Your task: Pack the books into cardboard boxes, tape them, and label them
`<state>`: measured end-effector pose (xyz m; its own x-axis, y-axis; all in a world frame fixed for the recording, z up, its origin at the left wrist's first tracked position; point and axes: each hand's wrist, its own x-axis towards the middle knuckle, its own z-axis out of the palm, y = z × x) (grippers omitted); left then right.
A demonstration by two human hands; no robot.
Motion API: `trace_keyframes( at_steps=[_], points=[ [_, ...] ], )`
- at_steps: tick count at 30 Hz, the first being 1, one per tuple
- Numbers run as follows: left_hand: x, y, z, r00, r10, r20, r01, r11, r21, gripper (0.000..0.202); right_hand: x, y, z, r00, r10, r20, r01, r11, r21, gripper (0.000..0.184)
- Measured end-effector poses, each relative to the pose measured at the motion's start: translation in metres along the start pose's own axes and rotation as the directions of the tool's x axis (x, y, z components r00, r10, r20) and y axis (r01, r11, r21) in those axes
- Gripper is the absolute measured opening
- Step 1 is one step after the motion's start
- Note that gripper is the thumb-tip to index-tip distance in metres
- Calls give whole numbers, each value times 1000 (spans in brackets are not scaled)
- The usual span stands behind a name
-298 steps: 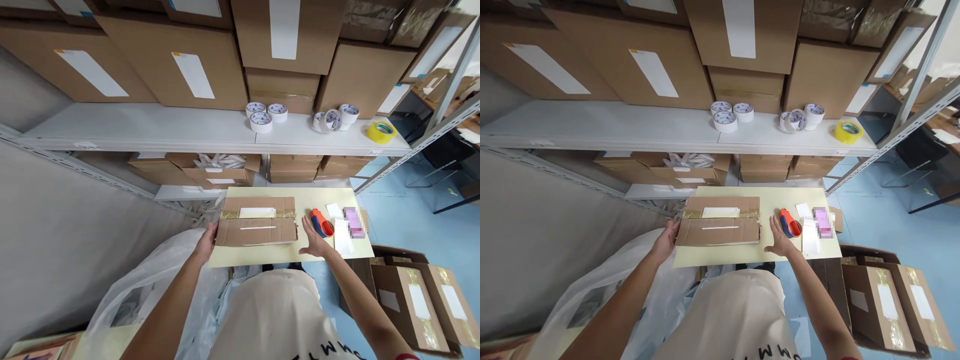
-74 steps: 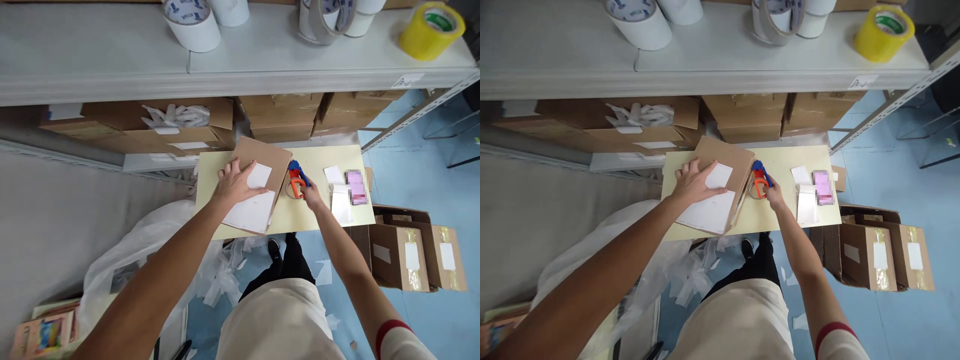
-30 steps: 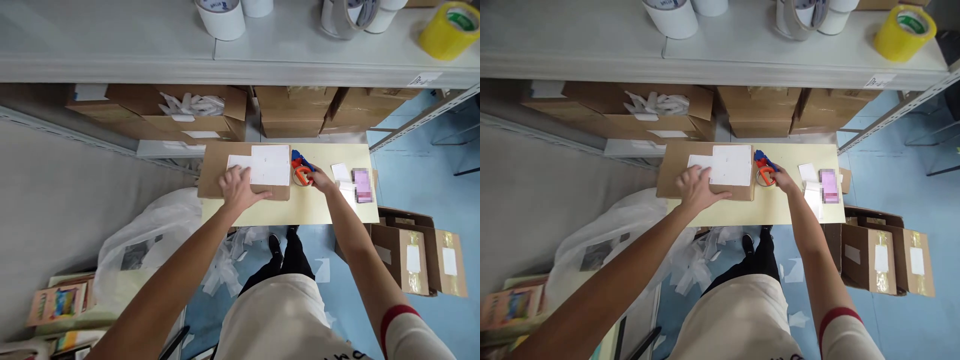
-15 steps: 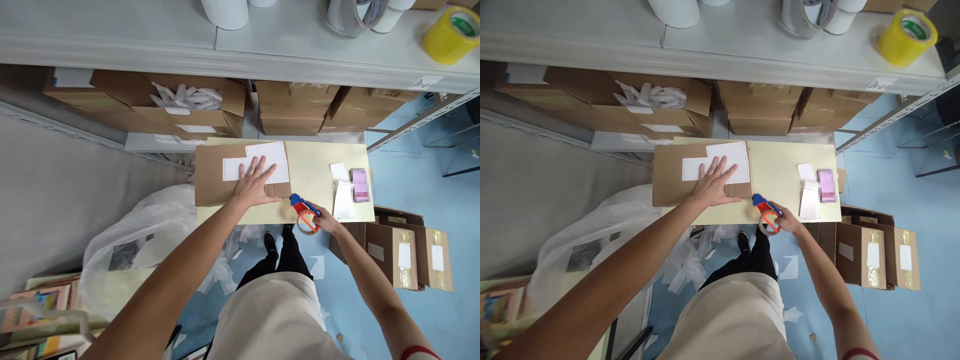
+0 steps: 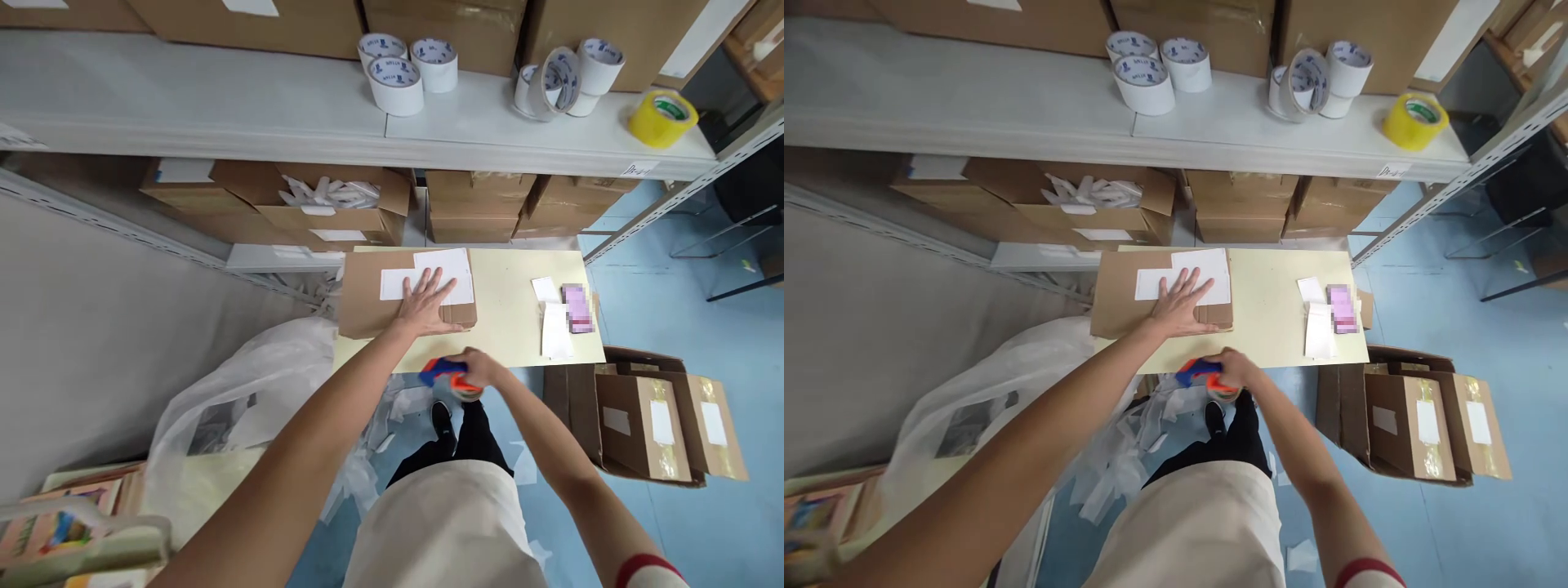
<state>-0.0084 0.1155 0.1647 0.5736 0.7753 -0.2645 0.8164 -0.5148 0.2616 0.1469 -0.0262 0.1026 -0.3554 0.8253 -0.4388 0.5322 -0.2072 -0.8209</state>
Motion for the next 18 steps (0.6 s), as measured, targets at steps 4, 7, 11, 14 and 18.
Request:
trace_keyframes(
  at_steps=[4, 7, 11, 14, 18],
  points=[
    [-10, -12, -12, 1000, -7, -7, 5, 971, -240, 102, 7, -37, 6, 990, -102, -101, 91, 990, -112, 68],
    [-39, -19, -26, 955, -174, -239, 9, 825, -565, 71, -24, -38, -12, 957, -146, -252, 160, 987, 33, 69],
    [-96, 4, -35, 724, -518, -456, -94, 581, -809, 53, -59, -50, -33, 767, -281, -577, 373, 927, 44, 65],
    [-125, 40, -41, 818, -485, -310, -149, 341, -928, 47, -64, -81, -32, 556, -411, -722, 409, 892, -193, 61],
    [-129, 75, -59, 886, -411, -215, -221, 35, -975, 55, -56, -116, -24, 370, -645, -669, 372, 763, -529, 38]
  ],
)
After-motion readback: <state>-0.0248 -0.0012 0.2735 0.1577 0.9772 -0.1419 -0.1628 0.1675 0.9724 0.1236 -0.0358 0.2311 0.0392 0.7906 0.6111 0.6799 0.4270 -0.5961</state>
